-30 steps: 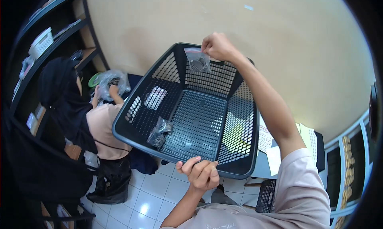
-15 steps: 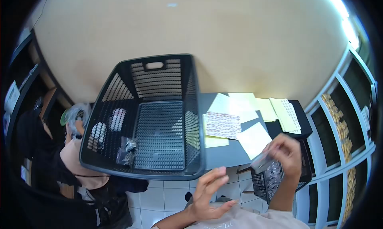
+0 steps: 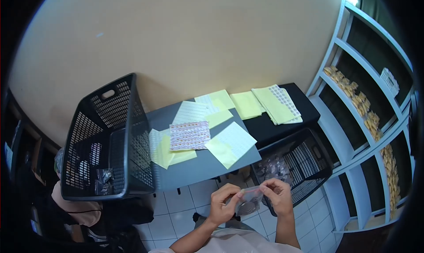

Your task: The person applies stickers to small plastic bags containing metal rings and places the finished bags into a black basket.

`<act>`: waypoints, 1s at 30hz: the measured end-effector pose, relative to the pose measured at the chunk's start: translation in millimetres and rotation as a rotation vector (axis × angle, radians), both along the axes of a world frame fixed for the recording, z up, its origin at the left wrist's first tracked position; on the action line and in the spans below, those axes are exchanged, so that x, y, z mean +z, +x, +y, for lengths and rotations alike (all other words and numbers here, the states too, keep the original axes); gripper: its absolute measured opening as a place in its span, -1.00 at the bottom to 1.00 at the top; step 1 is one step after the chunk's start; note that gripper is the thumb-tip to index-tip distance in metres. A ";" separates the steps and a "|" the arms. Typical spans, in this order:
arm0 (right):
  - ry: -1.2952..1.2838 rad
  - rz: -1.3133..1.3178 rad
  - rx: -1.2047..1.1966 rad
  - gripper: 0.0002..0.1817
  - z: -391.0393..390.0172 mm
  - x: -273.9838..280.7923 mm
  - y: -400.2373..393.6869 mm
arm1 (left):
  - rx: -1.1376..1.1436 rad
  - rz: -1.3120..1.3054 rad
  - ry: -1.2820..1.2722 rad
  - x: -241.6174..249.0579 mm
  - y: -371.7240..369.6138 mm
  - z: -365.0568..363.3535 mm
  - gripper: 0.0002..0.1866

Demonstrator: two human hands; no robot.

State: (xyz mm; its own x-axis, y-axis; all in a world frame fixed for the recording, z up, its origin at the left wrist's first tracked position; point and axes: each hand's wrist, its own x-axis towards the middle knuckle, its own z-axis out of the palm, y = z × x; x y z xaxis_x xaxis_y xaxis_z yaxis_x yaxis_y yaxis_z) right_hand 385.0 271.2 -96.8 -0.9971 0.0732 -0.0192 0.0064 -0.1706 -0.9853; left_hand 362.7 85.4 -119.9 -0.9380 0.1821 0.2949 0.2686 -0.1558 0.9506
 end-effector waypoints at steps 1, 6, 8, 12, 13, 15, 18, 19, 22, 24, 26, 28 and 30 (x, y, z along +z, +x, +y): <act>-0.005 -0.019 -0.009 -0.96 6.9 -5.7 6.9 | -0.009 -0.019 -0.005 -4.0 4.4 7.6 -0.94; 0.011 -0.007 -0.138 -0.95 38.3 -35.5 30.7 | -0.109 -0.218 0.085 -22.6 19.2 46.7 -0.88; 0.008 -0.009 -0.146 -0.95 48.3 -42.0 35.7 | -0.133 -0.208 0.102 -30.9 24.1 57.2 -0.87; 0.068 -0.103 0.101 -0.89 66.9 -51.3 44.7 | -0.111 -0.149 -0.076 -32.4 24.1 61.3 -0.85; 0.145 -0.125 0.196 -0.85 71.0 -50.4 45.6 | -0.160 -0.110 -0.199 -31.0 21.9 58.8 -0.84; 0.118 -0.138 0.209 -0.83 68.5 -43.3 46.6 | -0.266 -0.044 -0.237 -29.8 19.8 54.9 -0.82; 0.146 -0.127 0.297 -0.79 72.2 -45.1 47.5 | -0.402 0.012 -0.303 -32.3 20.1 58.4 -0.78; 0.225 -0.126 0.314 -0.80 69.1 -43.5 47.0 | -0.433 -0.002 -0.332 -34.6 21.9 59.4 -0.76; 0.343 -0.196 0.350 -0.79 73.6 -52.3 45.7 | -0.459 -0.122 -0.404 -43.4 23.3 61.2 -0.73; 0.272 -0.225 0.378 -0.82 76.4 -56.1 46.1 | -0.485 -0.193 -0.361 -48.0 24.4 63.3 -0.72; 0.197 -0.212 0.407 -0.86 79.2 -62.4 45.1 | -0.513 -0.265 -0.316 -53.9 24.6 64.8 -0.71; 0.120 -0.203 0.431 -0.88 79.7 -73.3 45.4 | -0.567 -0.394 -0.252 -61.5 26.0 66.3 -0.70; 0.183 -0.158 0.306 -0.84 73.7 -85.0 43.5 | -0.462 -0.365 -0.279 -68.5 30.0 73.4 -0.70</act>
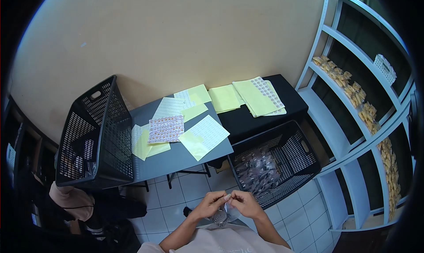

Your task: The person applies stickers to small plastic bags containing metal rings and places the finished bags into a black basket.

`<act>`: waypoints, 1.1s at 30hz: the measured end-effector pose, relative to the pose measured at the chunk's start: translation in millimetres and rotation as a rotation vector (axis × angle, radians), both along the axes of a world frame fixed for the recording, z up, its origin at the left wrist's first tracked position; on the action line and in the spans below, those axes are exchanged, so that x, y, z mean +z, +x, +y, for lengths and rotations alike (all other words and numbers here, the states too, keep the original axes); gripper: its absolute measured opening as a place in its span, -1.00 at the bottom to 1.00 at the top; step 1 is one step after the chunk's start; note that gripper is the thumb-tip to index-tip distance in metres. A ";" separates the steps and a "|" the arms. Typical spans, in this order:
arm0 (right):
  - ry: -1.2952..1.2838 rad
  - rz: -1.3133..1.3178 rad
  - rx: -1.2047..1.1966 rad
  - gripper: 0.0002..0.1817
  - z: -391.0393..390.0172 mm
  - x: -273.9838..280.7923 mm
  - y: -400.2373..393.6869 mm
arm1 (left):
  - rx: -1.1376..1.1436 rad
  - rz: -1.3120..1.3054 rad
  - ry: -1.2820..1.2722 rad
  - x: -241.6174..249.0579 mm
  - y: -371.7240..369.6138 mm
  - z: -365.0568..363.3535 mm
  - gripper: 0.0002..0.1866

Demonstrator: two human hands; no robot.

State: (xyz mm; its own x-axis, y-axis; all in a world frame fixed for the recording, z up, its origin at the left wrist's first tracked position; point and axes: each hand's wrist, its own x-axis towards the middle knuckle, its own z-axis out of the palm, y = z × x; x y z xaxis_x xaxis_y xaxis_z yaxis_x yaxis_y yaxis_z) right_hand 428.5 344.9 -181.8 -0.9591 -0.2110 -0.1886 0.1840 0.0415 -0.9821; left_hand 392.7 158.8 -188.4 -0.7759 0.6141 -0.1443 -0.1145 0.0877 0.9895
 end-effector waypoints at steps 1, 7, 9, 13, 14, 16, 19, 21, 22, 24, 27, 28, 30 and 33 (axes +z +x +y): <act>-0.002 -0.001 -0.005 -0.84 -1.5 0.4 0.3 | 0.095 0.051 -0.032 -2.6 2.4 4.4 -0.70; 0.147 0.068 -0.135 -0.85 -5.3 -1.4 0.6 | 0.349 0.181 -0.109 -2.4 3.6 24.3 -0.73; 0.177 0.075 -0.130 -0.86 -2.3 -3.7 2.2 | 0.405 0.181 -0.131 -6.6 0.9 24.5 -0.73; 0.159 0.054 -0.137 -0.87 -3.1 -4.2 6.5 | 0.527 0.248 -0.171 -14.4 -7.8 24.1 -0.74; 0.183 0.063 -0.144 -0.87 -3.4 -4.0 6.8 | 0.551 0.260 -0.203 -14.7 -9.1 23.7 -0.76; 0.213 0.067 -0.125 -0.88 -3.4 -3.2 7.8 | 0.583 0.278 -0.204 -14.5 -11.7 24.2 -0.76; 0.224 0.080 -0.140 -0.84 -4.2 -0.1 7.0 | 0.593 0.336 -0.217 -15.2 -15.4 22.7 -0.75; 0.109 0.059 -0.172 -0.85 -4.6 1.4 7.1 | 0.609 0.342 -0.184 -15.0 -18.0 21.2 -0.75; 0.115 0.051 -0.148 -0.85 -3.6 -1.3 7.2 | 0.596 0.362 -0.149 -14.5 -19.2 20.3 -0.75; -0.063 -0.027 -0.188 -0.87 -1.7 -6.6 6.5 | 0.643 0.291 -0.127 -13.4 -21.0 16.4 -0.74; -0.091 -0.061 -0.244 -0.90 -9.2 4.3 2.1 | 0.597 0.248 -0.047 -16.9 -22.7 11.7 -0.73; -0.133 -0.054 -0.287 -0.90 -10.4 5.3 2.0 | 0.611 0.240 -0.047 -15.8 -19.1 14.9 -0.73; -0.124 -0.038 -0.246 -0.90 -2.6 -5.0 2.3 | 0.538 0.223 -0.005 -12.2 -14.4 21.5 -0.74; -0.105 -0.003 -0.249 -0.89 7.7 -9.3 1.0 | 0.480 0.078 0.093 -17.0 -12.9 27.0 -0.76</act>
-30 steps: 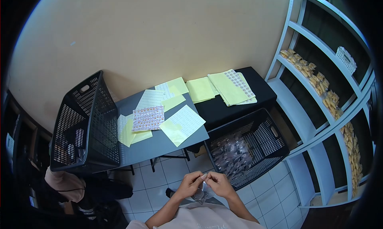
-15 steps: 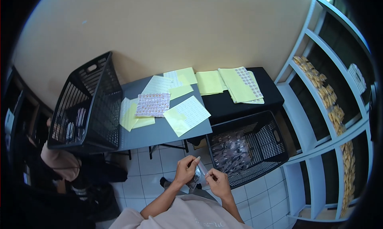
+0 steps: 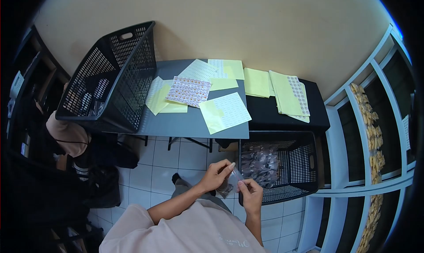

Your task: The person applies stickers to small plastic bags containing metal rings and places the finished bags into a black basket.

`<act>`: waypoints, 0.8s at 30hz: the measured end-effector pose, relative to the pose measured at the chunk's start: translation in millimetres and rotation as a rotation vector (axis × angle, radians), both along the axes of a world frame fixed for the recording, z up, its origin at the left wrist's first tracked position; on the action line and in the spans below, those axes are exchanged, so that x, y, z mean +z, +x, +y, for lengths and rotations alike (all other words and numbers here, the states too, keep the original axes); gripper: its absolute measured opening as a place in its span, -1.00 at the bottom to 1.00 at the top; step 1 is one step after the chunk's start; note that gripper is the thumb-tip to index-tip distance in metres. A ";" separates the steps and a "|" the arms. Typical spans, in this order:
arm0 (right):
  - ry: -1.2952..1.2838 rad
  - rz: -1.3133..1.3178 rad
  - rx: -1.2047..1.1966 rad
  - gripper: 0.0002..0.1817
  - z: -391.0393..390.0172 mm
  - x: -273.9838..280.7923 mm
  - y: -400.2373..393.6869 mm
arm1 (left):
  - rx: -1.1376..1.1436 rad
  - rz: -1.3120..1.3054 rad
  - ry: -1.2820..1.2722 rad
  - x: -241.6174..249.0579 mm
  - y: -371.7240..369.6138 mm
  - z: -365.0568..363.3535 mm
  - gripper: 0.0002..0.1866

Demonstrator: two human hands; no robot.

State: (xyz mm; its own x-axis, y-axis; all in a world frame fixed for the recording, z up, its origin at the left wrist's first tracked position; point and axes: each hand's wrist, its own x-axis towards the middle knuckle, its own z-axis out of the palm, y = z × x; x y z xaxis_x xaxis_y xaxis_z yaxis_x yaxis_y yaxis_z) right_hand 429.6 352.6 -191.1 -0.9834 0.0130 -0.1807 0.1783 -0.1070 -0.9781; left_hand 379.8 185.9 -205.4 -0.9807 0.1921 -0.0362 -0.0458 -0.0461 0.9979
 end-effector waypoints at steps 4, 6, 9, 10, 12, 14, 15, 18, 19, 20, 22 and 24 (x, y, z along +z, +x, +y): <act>0.029 0.011 -0.045 -0.87 9.7 1.3 3.3 | -0.180 -0.099 0.244 -7.0 3.4 0.2 -0.81; 0.053 0.022 -0.024 -0.87 12.5 1.0 6.1 | -0.342 -0.199 0.089 4.2 4.0 -2.4 -0.84; 0.062 0.008 0.047 -0.88 17.3 2.9 9.6 | -0.282 -0.085 0.057 -7.1 6.5 4.9 -0.82; 0.064 0.004 0.055 -0.88 17.7 2.9 10.5 | -0.275 -0.088 0.060 -8.3 7.4 4.7 -0.82; 0.042 0.008 0.073 -0.88 17.2 3.2 11.4 | -0.329 -0.069 0.147 -8.7 6.6 2.4 -0.81; 0.053 0.023 0.099 -0.89 11.2 6.1 12.4 | -0.360 -0.016 0.116 -10.5 8.1 0.5 -0.81; 0.063 0.043 0.114 -0.90 8.5 7.3 11.6 | -0.401 0.040 0.080 -11.1 8.0 -0.8 -0.81; 0.080 0.034 0.158 -0.91 9.3 0.0 7.2 | -0.427 0.009 0.081 -7.7 8.9 -5.8 -0.77; 0.084 0.031 0.163 -0.91 8.2 1.2 4.9 | -0.421 0.008 0.085 -3.0 9.4 -8.0 -0.77; 0.053 0.028 0.168 -0.90 6.1 2.7 0.9 | -0.421 -0.023 0.134 3.0 10.4 -10.8 -0.75; 0.029 0.020 0.177 -0.89 2.3 4.1 -5.8 | -0.418 -0.055 0.190 4.1 10.8 -15.8 -0.72; 0.039 0.010 0.230 -0.85 -2.0 2.4 -13.4 | -0.390 -0.030 0.165 -4.6 9.1 -22.6 -0.68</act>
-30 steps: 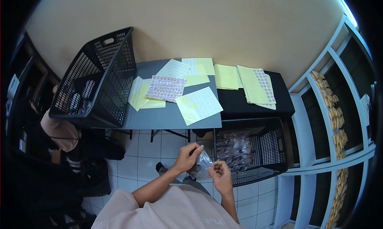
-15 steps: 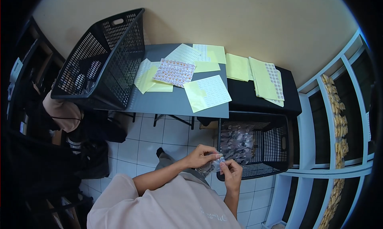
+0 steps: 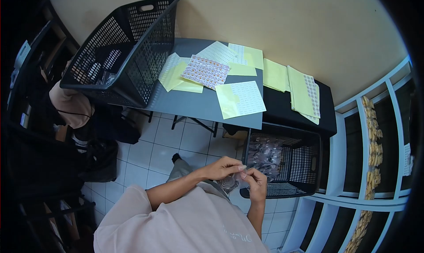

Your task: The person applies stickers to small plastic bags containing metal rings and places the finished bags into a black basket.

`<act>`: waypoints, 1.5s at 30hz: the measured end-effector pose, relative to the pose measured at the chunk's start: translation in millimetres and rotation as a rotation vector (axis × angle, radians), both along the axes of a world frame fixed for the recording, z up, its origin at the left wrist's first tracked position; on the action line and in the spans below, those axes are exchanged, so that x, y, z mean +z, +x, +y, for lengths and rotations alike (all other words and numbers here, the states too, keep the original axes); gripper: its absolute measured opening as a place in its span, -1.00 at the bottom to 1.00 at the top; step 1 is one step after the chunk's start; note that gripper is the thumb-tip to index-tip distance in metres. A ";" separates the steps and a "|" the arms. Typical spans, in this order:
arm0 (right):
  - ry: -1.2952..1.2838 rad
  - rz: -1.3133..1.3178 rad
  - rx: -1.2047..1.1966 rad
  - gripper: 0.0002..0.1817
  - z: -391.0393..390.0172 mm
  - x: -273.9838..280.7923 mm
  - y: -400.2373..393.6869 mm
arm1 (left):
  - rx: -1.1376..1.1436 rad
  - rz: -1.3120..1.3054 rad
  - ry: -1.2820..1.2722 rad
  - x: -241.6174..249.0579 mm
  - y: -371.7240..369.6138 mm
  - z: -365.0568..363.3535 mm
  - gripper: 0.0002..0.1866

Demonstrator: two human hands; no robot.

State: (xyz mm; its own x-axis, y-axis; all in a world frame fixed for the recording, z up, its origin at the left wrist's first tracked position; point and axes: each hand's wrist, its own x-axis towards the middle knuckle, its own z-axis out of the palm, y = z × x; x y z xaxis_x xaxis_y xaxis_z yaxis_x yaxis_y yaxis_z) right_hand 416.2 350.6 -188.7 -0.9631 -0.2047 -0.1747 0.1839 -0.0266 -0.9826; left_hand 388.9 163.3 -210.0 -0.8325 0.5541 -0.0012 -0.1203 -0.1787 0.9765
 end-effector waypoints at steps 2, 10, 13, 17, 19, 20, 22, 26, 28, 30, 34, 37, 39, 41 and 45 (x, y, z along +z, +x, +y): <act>0.013 -0.027 0.046 -0.84 -9.9 2.0 -5.9 | 0.054 0.027 -0.046 -1.5 -0.4 -11.9 -0.68; 0.188 0.144 0.321 -0.84 -70.6 -8.2 -56.3 | 0.277 -0.017 -0.181 -2.0 -9.8 -77.0 -0.70; 0.167 0.153 0.396 -0.80 -103.6 -7.8 -77.9 | 0.341 -0.024 -0.138 -19.7 -16.2 -99.7 -0.70; 0.213 0.114 0.457 -0.79 -137.6 -5.1 -113.5 | 0.492 -0.067 -0.009 -32.0 -40.9 -118.2 -0.61; 0.189 0.060 0.393 -0.79 -150.9 -1.8 -130.4 | 0.682 -0.319 -0.095 -35.1 -60.0 -134.5 -0.49; 0.201 0.078 0.355 -0.80 -155.2 -7.5 -142.3 | 0.660 -0.351 -0.175 -40.9 -70.9 -149.7 -0.41; 0.254 0.114 0.236 -0.79 -167.9 -12.9 -171.2 | 0.668 -0.454 -0.109 -35.4 -92.2 -170.7 -0.40; 0.326 0.377 -0.037 -0.85 -196.4 -42.2 -228.6 | 0.576 -0.571 -0.002 -26.8 -124.7 -202.5 -0.44; 0.413 0.464 -0.038 -0.88 -211.2 -55.6 -255.6 | 0.540 -0.580 -0.022 -35.0 -138.2 -213.2 -0.46; 0.590 0.608 -0.008 -0.87 -227.3 -54.5 -273.2 | 0.589 -0.651 0.010 -44.3 -154.2 -217.3 -0.55; 0.572 0.534 0.017 -0.90 -255.7 -76.9 -290.6 | 0.595 -0.735 0.121 -58.8 -189.4 -223.3 -0.61; 0.688 0.618 0.031 -0.87 -261.0 -94.1 -296.3 | 0.585 -0.749 0.182 -73.6 -213.5 -220.1 -0.60; 0.685 0.642 0.046 -0.86 -261.8 -96.6 -298.3 | 0.606 -0.799 0.170 -77.4 -229.6 -216.7 -0.62; 0.692 0.651 0.075 -0.84 -260.1 -98.1 -294.8 | 0.625 -0.785 0.184 -83.9 -233.3 -212.0 -0.62; 0.699 0.628 0.082 -0.86 -256.6 -94.8 -304.8 | 0.681 -0.791 0.111 -79.8 -240.1 -210.7 -0.73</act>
State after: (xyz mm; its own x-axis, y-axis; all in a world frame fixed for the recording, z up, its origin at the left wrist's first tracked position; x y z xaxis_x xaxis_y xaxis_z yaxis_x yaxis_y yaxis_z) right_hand 111.4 94.0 -283.5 -0.9099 -0.3208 0.2631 -0.4098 0.5956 -0.6909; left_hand 148.9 -47.4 -289.7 -0.7526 -0.0007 -0.6585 -0.5575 -0.5315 0.6377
